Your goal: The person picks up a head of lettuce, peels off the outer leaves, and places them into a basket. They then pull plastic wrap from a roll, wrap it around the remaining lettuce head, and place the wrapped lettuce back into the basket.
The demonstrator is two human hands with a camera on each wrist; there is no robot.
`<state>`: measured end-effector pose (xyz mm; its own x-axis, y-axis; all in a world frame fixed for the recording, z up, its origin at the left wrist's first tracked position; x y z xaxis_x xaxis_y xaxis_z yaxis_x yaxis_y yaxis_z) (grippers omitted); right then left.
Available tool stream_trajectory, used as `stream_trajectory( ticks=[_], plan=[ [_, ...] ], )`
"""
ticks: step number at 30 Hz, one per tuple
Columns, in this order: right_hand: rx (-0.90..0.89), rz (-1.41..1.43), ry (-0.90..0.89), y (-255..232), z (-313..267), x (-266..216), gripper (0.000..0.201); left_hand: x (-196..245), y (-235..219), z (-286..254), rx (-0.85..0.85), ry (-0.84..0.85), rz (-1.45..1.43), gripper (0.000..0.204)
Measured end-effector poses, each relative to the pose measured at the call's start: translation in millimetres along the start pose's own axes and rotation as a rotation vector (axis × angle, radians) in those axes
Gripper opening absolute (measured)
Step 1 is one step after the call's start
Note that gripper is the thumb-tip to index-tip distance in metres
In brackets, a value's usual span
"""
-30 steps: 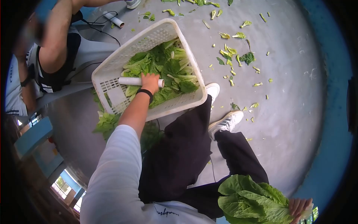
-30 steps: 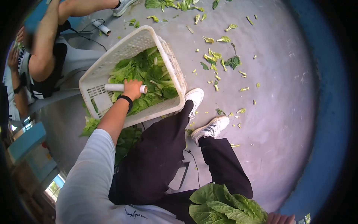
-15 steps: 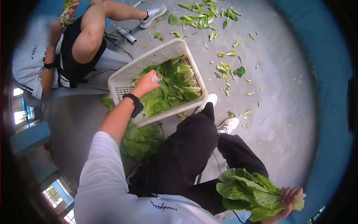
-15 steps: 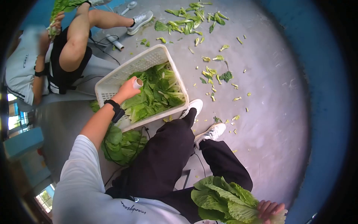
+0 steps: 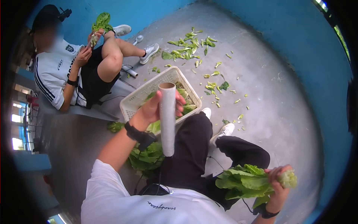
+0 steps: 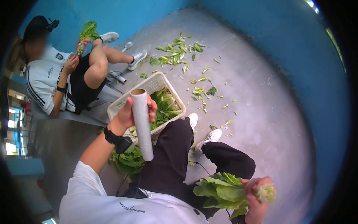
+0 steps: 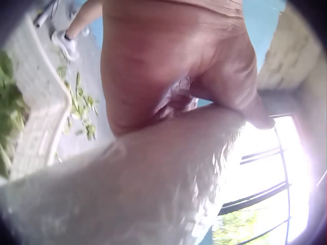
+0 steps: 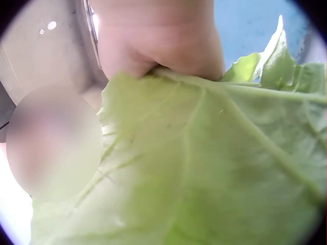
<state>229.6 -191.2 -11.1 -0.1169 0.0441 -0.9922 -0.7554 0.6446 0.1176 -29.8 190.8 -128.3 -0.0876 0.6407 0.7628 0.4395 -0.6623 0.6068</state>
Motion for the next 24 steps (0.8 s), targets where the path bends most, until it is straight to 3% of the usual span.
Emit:
stream_trajectory(
  ticks=[4, 6, 10, 16, 22, 24],
  plan=[
    [-0.053, -0.18, 0.106, 28, -10, 2, 0.024, -25, 69, -3, -0.132, 0.043, 0.125, 0.079],
    [-0.079, -0.223, 0.181, 37, -12, 10, 0.024, -33, 96, -4, -0.156, -0.02, 0.194, 0.077],
    [-0.232, -0.348, 0.112, 58, -10, 15, 0.025, -48, 146, -7, -0.117, 0.001, 0.229, 0.073],
    [-0.163, -0.244, 0.055, 75, -17, 33, 0.019, -63, 172, -22, -0.177, 0.202, 0.372, 0.07],
    [-0.144, -0.162, -0.024, 91, -10, 46, 0.018, -71, 170, -29, -0.008, 0.377, 0.6, 0.054],
    [-0.112, -0.098, -0.057, 101, -14, 42, 0.018, -74, 167, -30, 0.024, 0.412, 0.668, 0.064]
  ],
)
Point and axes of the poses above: each hand's wrist, its own z-axis towards the middle knuckle, its own y-axis out of the palm, x = y × z, the point moved 3 cm from there along z, towards the middle knuckle, and after that the axes turned 5 degrees about -y, right-handed, at the moved point
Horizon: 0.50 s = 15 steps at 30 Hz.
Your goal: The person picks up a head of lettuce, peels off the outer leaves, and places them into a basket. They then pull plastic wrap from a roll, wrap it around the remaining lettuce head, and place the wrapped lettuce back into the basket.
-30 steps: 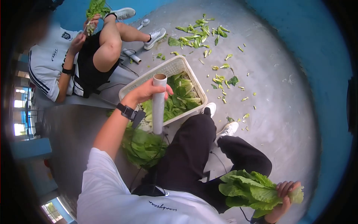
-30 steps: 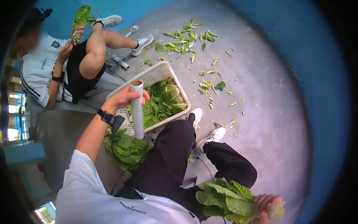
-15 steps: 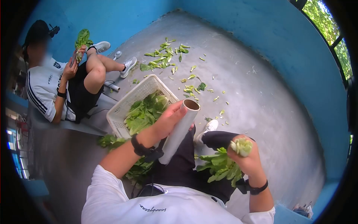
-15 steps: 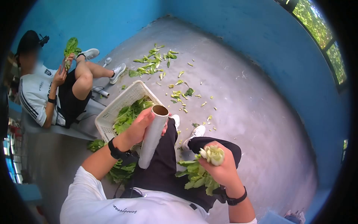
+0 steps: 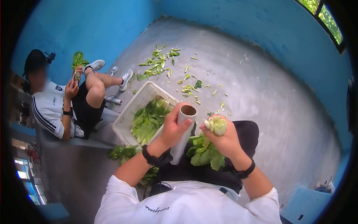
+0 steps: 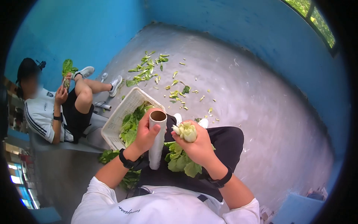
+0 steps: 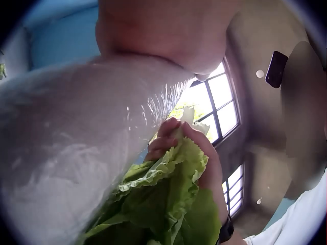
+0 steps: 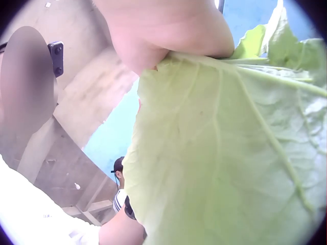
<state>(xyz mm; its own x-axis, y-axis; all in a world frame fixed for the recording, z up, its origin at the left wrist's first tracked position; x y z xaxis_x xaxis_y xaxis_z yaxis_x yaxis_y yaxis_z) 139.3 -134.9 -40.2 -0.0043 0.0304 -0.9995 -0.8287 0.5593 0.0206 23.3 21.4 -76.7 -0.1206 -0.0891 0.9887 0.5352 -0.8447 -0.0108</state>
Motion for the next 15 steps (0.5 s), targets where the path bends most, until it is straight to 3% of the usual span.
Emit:
stream_trajectory(
  ticks=[3, 6, 15],
  plan=[
    [0.031, 0.003, -0.07, 10, -3, 1, 0.02, 0, 1, -4, 0.033, -0.007, 0.04, 0.064],
    [0.051, -0.063, -0.105, 12, -3, 5, 0.023, 8, 9, -5, 0.07, 0.081, 0.028, 0.051],
    [0.142, -0.118, -0.078, 13, -3, 5, 0.024, 12, 22, -4, 0.02, 0.037, 0.03, 0.048]
  ],
)
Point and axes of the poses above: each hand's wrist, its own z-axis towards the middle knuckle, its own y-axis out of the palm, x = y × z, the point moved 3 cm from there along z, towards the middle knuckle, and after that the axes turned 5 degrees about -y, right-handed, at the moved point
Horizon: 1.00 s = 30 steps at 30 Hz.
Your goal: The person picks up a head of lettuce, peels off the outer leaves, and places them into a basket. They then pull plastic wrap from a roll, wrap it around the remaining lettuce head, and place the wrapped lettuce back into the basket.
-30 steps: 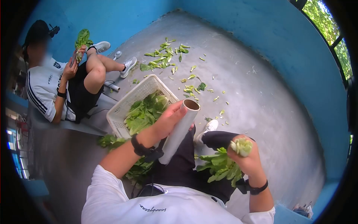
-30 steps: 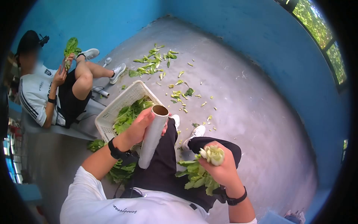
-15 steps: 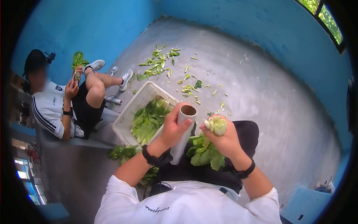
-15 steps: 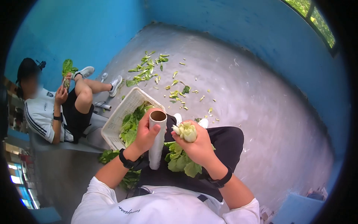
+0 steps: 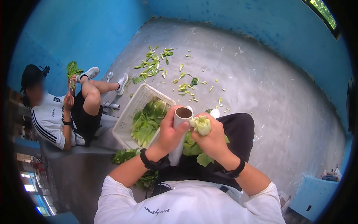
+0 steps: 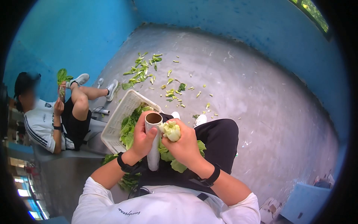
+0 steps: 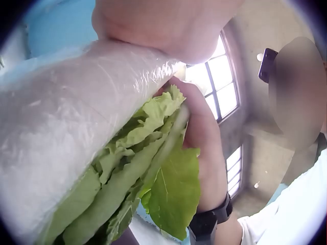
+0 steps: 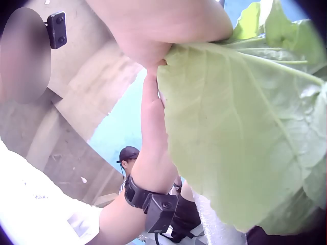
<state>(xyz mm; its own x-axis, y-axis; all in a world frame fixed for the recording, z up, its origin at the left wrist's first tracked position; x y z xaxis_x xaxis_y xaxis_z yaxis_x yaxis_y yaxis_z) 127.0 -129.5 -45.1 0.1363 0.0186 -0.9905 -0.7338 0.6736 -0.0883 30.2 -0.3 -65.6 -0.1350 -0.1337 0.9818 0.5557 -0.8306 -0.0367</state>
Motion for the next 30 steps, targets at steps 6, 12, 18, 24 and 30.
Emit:
stream_trajectory(
  ticks=[6, 12, 18, 24, 30],
  plan=[
    [-0.036, 0.043, 0.059, -13, 4, 8, 0.027, -3, -2, 0, -0.007, 0.007, -0.005, 0.048],
    [-0.075, 0.014, 0.062, -9, 3, 0, 0.027, 1, -3, -2, -0.028, 0.004, -0.028, 0.048],
    [-0.054, 0.011, 0.039, -2, 1, 5, 0.028, -4, -1, -5, 0.014, 0.003, -0.02, 0.051],
    [-0.057, 0.028, 0.036, -4, 2, 4, 0.027, -2, -4, -6, -0.004, -0.013, -0.016, 0.052],
    [-0.042, 0.054, 0.069, -15, 7, 8, 0.025, 0, -6, -9, -0.053, 0.01, -0.061, 0.051]
  ],
)
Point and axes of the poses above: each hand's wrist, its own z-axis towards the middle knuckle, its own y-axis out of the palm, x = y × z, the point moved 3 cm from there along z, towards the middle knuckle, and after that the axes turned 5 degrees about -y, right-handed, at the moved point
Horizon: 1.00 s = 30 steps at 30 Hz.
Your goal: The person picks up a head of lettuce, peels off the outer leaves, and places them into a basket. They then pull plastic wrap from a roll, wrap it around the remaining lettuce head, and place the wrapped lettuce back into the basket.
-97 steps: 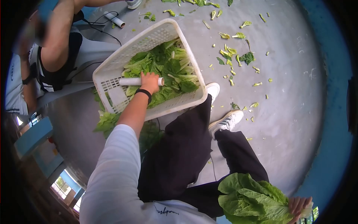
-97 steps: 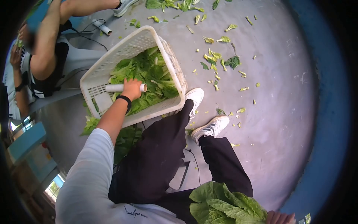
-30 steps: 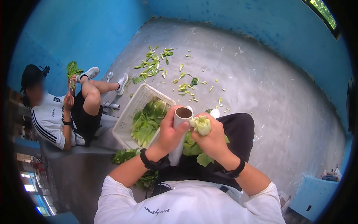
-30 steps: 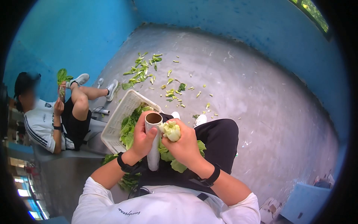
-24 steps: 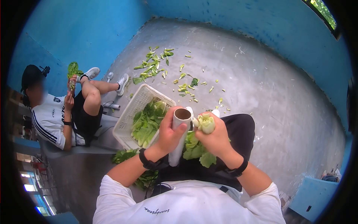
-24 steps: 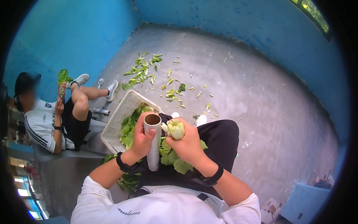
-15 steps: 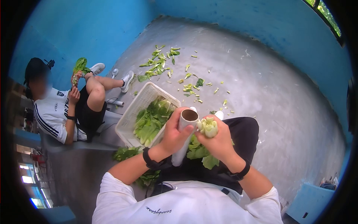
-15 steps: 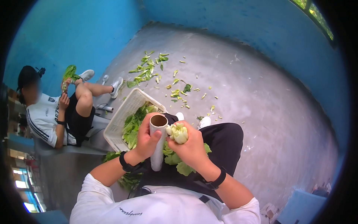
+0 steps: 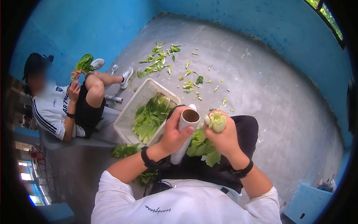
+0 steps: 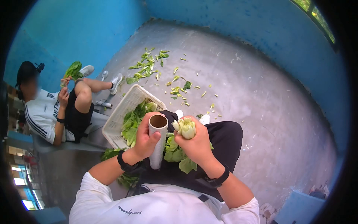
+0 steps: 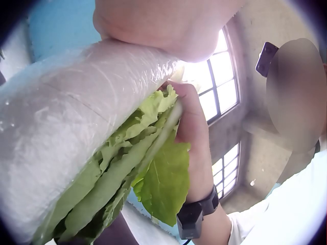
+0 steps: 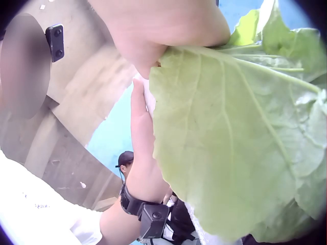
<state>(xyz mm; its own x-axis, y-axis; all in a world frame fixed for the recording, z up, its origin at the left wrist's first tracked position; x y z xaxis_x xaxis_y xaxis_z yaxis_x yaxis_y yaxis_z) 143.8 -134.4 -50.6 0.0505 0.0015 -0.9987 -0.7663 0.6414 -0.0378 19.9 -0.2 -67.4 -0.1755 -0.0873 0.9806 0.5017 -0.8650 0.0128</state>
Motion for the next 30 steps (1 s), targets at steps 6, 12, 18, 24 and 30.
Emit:
stream_trajectory(
  ticks=[6, 12, 18, 24, 30],
  plan=[
    [-0.059, 0.042, 0.041, 3, -7, -6, 0.026, -3, -1, 1, 0.001, 0.02, -0.019, 0.049],
    [-0.003, -0.097, -0.008, 16, -11, -13, 0.026, 4, -2, 0, 0.058, 0.037, 0.05, 0.049],
    [0.042, -0.177, -0.053, 15, -7, -14, 0.022, 8, -3, -3, -0.012, 0.011, 0.037, 0.052],
    [0.002, -0.092, 0.05, -5, -6, -19, 0.022, 16, -14, 12, -0.345, -0.346, -0.471, 0.077],
    [-0.177, -0.016, 0.097, -10, -21, -28, 0.028, -23, -3, 4, -0.479, -0.512, -0.54, 0.092]
  ],
)
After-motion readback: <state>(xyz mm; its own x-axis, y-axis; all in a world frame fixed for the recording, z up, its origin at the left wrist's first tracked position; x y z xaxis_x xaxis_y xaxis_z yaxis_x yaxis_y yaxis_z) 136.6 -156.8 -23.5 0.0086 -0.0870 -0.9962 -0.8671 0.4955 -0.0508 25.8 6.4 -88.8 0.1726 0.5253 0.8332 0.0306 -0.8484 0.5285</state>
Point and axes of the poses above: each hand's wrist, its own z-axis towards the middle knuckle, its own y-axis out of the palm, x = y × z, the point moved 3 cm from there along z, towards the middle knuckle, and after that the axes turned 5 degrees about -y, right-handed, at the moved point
